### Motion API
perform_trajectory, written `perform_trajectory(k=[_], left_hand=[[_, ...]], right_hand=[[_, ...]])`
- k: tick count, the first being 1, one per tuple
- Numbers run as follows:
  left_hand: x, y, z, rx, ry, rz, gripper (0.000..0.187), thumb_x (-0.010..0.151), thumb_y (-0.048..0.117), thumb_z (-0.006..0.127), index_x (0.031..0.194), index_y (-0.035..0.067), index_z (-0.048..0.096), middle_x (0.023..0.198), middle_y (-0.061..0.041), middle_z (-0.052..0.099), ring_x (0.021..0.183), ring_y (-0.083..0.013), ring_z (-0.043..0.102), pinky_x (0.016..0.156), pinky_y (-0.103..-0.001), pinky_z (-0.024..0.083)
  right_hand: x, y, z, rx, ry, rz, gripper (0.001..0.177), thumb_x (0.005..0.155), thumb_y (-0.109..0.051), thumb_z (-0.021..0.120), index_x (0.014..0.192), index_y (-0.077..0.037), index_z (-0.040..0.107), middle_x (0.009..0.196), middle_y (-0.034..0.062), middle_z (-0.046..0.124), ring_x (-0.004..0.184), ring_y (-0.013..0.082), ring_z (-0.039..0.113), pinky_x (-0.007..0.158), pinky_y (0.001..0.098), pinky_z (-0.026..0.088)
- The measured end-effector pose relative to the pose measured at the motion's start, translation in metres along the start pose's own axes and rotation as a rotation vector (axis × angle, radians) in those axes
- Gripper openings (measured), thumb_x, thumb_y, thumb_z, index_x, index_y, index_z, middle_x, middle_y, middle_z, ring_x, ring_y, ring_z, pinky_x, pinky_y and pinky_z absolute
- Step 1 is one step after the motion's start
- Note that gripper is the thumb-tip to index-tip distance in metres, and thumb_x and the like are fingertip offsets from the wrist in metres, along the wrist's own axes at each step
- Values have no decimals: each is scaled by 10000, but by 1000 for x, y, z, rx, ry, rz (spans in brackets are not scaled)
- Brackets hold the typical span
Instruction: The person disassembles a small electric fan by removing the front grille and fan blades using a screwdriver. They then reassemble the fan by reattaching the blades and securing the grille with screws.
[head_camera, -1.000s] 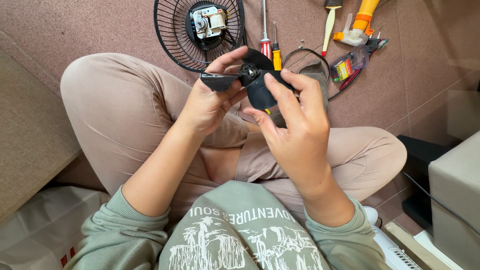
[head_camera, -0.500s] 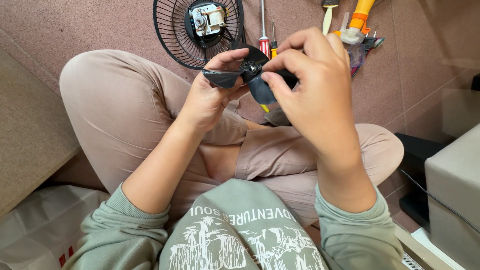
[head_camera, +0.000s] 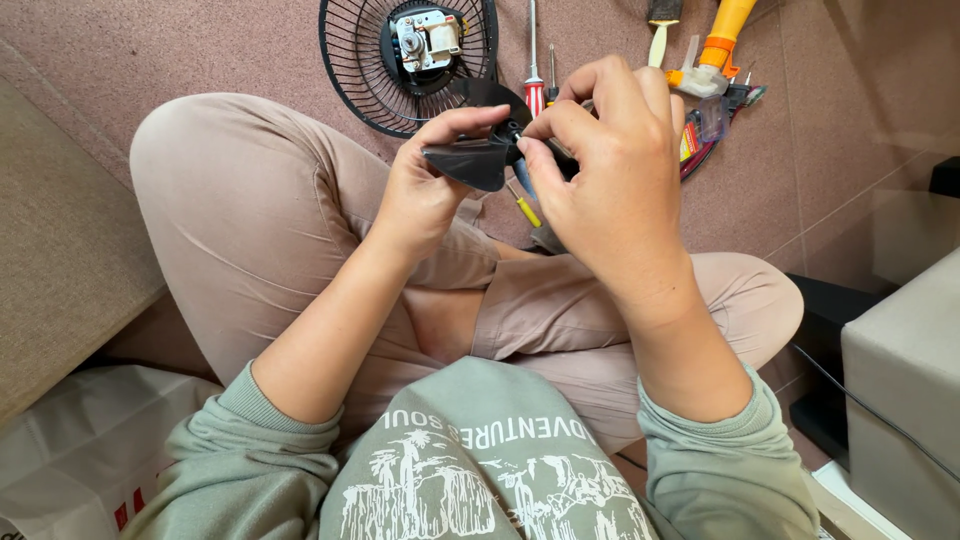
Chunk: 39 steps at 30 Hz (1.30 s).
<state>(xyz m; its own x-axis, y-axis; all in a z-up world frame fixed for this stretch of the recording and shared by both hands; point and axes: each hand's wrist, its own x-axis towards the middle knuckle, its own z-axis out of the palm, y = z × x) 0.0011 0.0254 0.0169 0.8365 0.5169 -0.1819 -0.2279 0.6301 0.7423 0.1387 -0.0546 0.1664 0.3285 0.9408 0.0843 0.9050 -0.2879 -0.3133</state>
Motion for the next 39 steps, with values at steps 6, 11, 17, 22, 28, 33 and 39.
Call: perform_trajectory(k=[6, 11, 17, 22, 28, 33, 39], left_hand=[[-3, 4, -2, 181, -33, 213, 356, 997, -49, 703, 1331, 73, 683, 1141, 22, 620, 1015, -56, 619, 959, -216, 523], [-3, 4, -3, 233, -31, 209, 344, 985, -59, 703, 1304, 70, 704, 1078, 22, 611, 963, -59, 596, 900, -203, 509], [0, 0, -3, 70, -59, 113, 317, 1047, 7, 715, 1357, 58, 670, 1127, 25, 636, 1014, -54, 588, 926, -208, 497], [-1, -4, -4, -129, -98, 61, 411, 1021, 197, 727, 1386, 37, 626, 1248, -25, 683, 1177, -113, 667, 1088, -286, 569], [0, -3, -3, -139, -90, 16, 414, 1027, 217, 743, 1373, 24, 621, 1243, -45, 683, 1186, -135, 670, 1096, -315, 576], [0, -2, -1, -143, -91, 2, 379, 1038, 161, 730, 1376, 29, 617, 1249, -47, 680, 1194, -141, 672, 1110, -325, 573], [0, 0, -2, -150, -104, 19, 351, 1039, 143, 714, 1364, 42, 628, 1256, -15, 679, 1206, -126, 666, 1127, -315, 571]], right_hand=[[-6, -4, 8, -3, 44, 2, 74, 888, -79, 793, 907, -86, 722, 1037, 43, 602, 1015, 265, 534, 891, 402, 385], [-6, 0, 8, 5, 42, -24, 62, 913, -82, 795, 930, -80, 735, 1036, 35, 617, 1010, 263, 536, 892, 398, 393], [-4, 9, -9, 117, 66, 30, 96, 921, 9, 784, 985, -41, 732, 1054, 71, 602, 1017, 282, 526, 894, 374, 435], [-1, 6, -14, 140, 30, 53, 126, 895, -5, 828, 983, -59, 757, 1064, 62, 598, 1030, 262, 524, 891, 358, 439], [8, 3, -23, 115, -24, -33, 143, 829, -23, 839, 936, -58, 751, 1086, 74, 587, 1051, 291, 508, 907, 396, 436], [13, 4, -22, 49, -50, -129, 115, 832, -29, 833, 909, -59, 752, 1093, 76, 594, 1032, 304, 510, 897, 408, 427], [13, 5, -17, 37, -102, -121, 105, 882, -28, 810, 942, -90, 751, 1095, 57, 592, 1022, 279, 505, 909, 379, 430]])
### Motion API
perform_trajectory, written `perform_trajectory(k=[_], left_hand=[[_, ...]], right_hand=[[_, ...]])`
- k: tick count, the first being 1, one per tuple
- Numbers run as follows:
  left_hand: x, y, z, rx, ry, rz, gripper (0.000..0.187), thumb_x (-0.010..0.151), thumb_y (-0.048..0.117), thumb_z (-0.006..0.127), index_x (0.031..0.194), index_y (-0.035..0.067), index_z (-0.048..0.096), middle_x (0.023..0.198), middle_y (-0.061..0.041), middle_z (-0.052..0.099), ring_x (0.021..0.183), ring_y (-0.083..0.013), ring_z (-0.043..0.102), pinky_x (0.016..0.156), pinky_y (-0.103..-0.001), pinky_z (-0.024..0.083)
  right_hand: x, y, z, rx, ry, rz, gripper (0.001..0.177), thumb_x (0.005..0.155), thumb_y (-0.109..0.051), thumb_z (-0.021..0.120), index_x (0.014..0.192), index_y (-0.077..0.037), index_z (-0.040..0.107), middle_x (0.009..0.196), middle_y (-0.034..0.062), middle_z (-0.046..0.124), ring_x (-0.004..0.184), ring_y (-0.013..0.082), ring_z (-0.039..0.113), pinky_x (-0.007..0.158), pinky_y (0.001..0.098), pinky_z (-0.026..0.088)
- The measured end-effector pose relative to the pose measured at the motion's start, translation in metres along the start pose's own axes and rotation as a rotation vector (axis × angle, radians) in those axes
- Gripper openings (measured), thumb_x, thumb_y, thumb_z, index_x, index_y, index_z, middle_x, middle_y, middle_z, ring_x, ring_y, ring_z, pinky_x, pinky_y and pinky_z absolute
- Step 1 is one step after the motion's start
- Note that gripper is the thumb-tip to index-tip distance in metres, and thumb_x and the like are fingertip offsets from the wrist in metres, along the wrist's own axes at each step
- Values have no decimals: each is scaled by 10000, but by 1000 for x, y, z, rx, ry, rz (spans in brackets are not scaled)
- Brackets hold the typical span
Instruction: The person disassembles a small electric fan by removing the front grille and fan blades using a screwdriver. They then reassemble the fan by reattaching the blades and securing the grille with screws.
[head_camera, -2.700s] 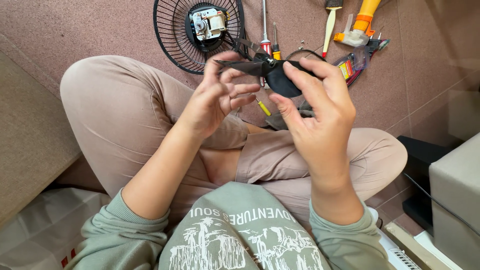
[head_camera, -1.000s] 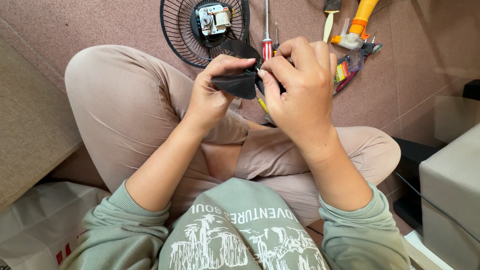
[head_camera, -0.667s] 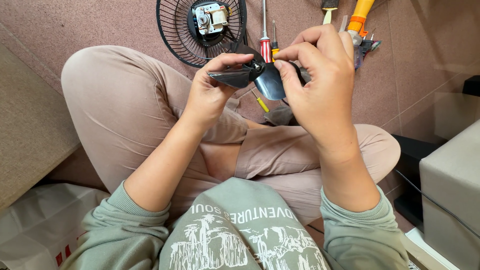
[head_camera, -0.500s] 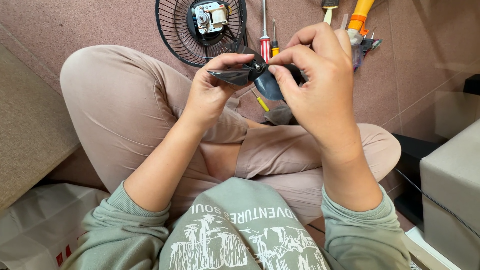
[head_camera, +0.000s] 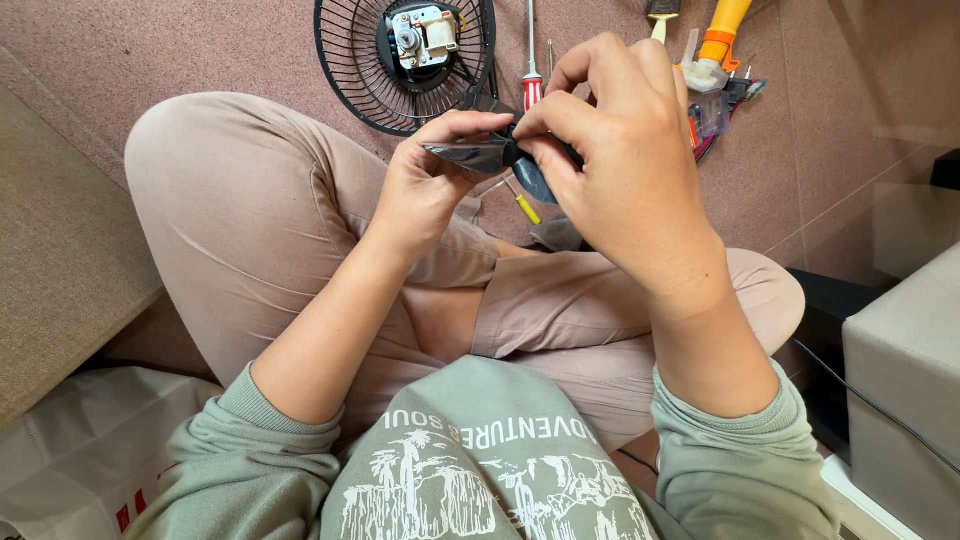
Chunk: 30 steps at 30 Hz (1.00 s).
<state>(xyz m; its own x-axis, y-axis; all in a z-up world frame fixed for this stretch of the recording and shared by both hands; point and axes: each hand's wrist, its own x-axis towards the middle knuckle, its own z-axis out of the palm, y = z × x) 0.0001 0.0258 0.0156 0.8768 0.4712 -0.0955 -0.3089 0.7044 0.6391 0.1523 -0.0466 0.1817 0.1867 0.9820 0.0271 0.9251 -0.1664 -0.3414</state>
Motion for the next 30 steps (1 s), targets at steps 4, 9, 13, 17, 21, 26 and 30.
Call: perform_trajectory(k=[4, 9, 13, 17, 21, 26, 30], left_hand=[[-2, 0, -1, 143, 34, 31, 325, 1051, 133, 723, 1359, 56, 654, 1179, 15, 671, 1100, -78, 639, 1004, -239, 542], [-2, -1, -2, 186, 65, 61, 298, 1053, 98, 728, 1344, 72, 667, 1142, 39, 652, 1047, -51, 601, 940, -206, 504], [-1, 0, -2, 215, 89, 62, 296, 1050, 69, 718, 1341, 64, 664, 1157, 25, 671, 1054, -56, 619, 944, -209, 515], [-3, 5, -1, 200, 94, 79, 312, 1052, 50, 726, 1354, 50, 650, 1171, 2, 681, 1074, -63, 624, 960, -211, 518], [-3, 12, -1, 10, 101, 55, 355, 1025, 61, 720, 1366, 52, 622, 1244, -11, 671, 1191, -115, 648, 1126, -316, 568], [-8, 32, 0, 73, 130, -8, 364, 1042, 33, 709, 1393, 24, 615, 1251, -44, 672, 1186, -140, 649, 1096, -347, 569], [5, 68, -19, 106, 10, -63, 550, 999, 1, 711, 1515, 70, 532, 1193, -13, 621, 1115, -131, 645, 1025, -313, 579]], right_hand=[[-2, -1, 6, 9, 44, -11, 131, 867, -52, 829, 893, -42, 700, 1082, 81, 581, 1036, 316, 512, 912, 428, 416], [-4, -3, 19, 8, 58, 87, 107, 895, -64, 811, 918, -84, 708, 1059, 66, 589, 1040, 290, 524, 958, 434, 401], [-8, -5, 30, 35, 105, 139, 95, 914, -66, 797, 933, -68, 704, 1075, 70, 598, 1035, 291, 533, 955, 430, 416], [-7, -5, 23, 233, 151, 216, 99, 971, -75, 799, 1022, -47, 719, 1129, 81, 605, 1067, 276, 558, 954, 365, 459], [-12, -2, -9, 539, 117, 353, 288, 918, -92, 715, 1199, -83, 652, 1258, 58, 578, 1204, 224, 579, 1006, 308, 481], [-23, -1, 9, 440, 89, 95, 476, 797, 31, 723, 1263, -16, 644, 1331, 155, 612, 1249, 300, 588, 1055, 383, 467], [-21, 2, 60, 478, 333, 161, 436, 858, 129, 689, 1237, -85, 704, 1192, 100, 719, 1107, 246, 719, 980, 313, 562]])
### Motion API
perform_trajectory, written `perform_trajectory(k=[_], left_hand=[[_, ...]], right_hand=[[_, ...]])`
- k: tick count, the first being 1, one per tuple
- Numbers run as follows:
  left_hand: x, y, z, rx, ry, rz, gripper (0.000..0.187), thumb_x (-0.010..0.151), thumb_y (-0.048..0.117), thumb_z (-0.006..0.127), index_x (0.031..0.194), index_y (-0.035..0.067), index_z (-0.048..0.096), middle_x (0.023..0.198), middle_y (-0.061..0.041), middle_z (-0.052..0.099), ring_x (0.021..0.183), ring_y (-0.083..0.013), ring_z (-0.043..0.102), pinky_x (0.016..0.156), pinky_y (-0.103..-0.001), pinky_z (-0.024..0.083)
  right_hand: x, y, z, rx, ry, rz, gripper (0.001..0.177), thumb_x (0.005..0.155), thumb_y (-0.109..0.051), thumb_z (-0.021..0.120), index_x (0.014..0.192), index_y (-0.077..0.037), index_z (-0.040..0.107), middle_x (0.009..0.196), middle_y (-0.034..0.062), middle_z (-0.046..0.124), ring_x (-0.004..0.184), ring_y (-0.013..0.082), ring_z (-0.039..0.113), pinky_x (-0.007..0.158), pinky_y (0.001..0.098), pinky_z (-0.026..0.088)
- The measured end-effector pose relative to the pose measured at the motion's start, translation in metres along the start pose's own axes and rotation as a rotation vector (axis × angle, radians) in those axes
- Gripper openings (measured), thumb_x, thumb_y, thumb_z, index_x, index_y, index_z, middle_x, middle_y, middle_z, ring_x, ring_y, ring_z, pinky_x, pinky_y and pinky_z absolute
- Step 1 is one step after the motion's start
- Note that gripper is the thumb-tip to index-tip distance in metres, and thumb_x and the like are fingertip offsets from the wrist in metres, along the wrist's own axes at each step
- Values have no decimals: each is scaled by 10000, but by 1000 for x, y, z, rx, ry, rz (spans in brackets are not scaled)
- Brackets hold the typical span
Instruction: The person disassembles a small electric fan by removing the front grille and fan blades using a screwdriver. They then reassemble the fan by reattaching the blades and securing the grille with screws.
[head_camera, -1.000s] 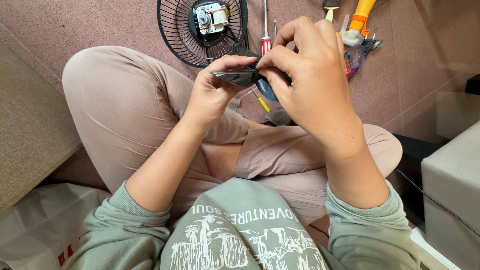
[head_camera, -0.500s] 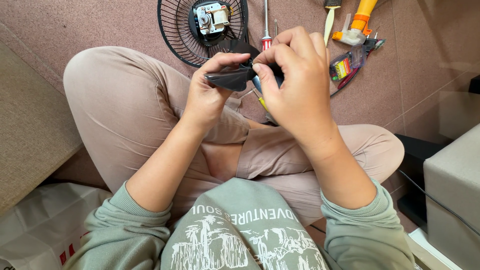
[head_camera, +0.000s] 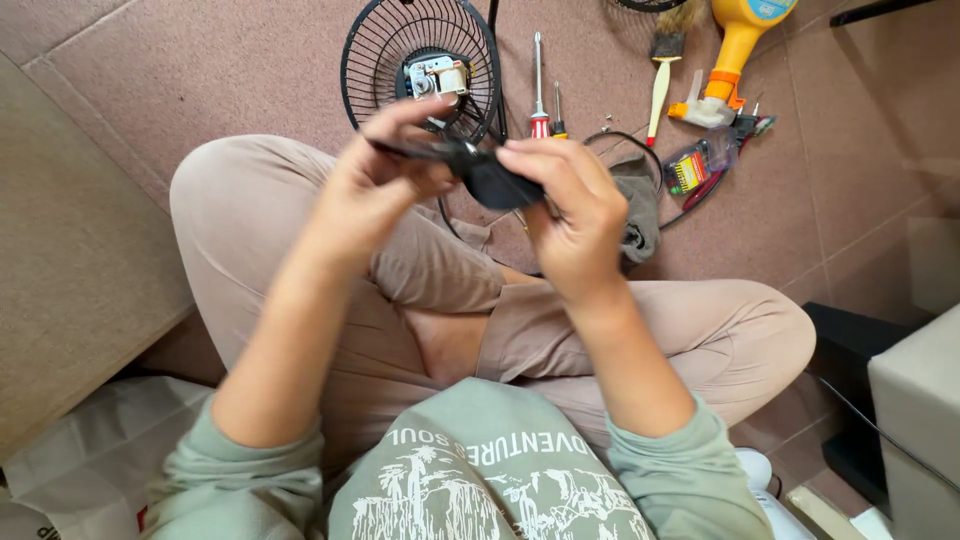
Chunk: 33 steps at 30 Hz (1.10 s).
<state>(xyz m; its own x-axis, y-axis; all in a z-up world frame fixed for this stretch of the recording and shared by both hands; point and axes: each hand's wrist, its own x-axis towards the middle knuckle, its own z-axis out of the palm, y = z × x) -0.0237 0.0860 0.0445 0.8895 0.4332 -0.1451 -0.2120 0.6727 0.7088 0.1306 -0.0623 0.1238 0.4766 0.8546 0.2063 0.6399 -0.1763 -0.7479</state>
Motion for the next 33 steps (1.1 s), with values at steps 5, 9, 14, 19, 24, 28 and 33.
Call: perform_trajectory(k=[5, 9, 14, 19, 24, 28, 33], left_hand=[[35, 56, -50, 465, 43, -77, 576, 1016, -2, 710, 1527, 40, 447, 1212, -56, 642, 1090, -134, 654, 975, -293, 586], [70, 51, -70, 581, 90, -264, 533, 1017, 30, 711, 1495, 31, 475, 1143, -58, 658, 1012, -129, 649, 878, -266, 582], [89, 28, -85, 481, 225, -331, 442, 989, 49, 711, 1381, 26, 509, 1094, -42, 682, 984, -113, 687, 859, -252, 615], [97, 19, -97, 487, 349, -352, 360, 988, 60, 757, 1273, -3, 546, 1053, -55, 678, 937, -112, 682, 831, -249, 595], [105, 6, -92, 598, 353, -387, 338, 971, 80, 779, 1230, 9, 574, 1053, -61, 701, 926, -102, 678, 814, -237, 586], [111, 4, -89, 680, 352, -401, 329, 975, 79, 789, 1222, 11, 582, 1038, -67, 707, 904, -99, 672, 785, -233, 564], [110, 1, -86, 646, 353, -416, 326, 974, 62, 783, 1214, 14, 567, 1028, -52, 696, 908, -93, 674, 806, -234, 584]], right_hand=[[-1, 0, 62, 83, 112, 90, 395, 936, 68, 730, 1297, -87, 686, 1152, 102, 698, 1037, 241, 729, 915, 307, 582], [5, 8, 114, 169, 203, 193, 363, 970, -3, 748, 1315, -63, 654, 1130, 102, 662, 989, 230, 704, 878, 312, 577], [17, 27, 129, 217, 164, 274, 416, 957, -51, 760, 1350, -40, 625, 1133, 110, 646, 974, 246, 689, 851, 327, 574], [17, 32, 117, 237, 139, 276, 387, 974, -55, 727, 1346, -40, 620, 1177, 106, 636, 1053, 257, 675, 902, 356, 577], [23, 63, 88, 185, 325, 403, 375, 875, 89, 537, 1201, -41, 670, 1122, 130, 600, 964, 237, 606, 802, 304, 520], [27, 78, 74, 66, 336, 392, 276, 977, 83, 556, 1203, -45, 649, 1166, 104, 606, 1091, 225, 622, 967, 311, 524], [36, 99, 70, 135, 228, 496, 294, 1038, -36, 607, 1331, -18, 599, 1293, 142, 624, 1107, 229, 671, 972, 326, 556]])
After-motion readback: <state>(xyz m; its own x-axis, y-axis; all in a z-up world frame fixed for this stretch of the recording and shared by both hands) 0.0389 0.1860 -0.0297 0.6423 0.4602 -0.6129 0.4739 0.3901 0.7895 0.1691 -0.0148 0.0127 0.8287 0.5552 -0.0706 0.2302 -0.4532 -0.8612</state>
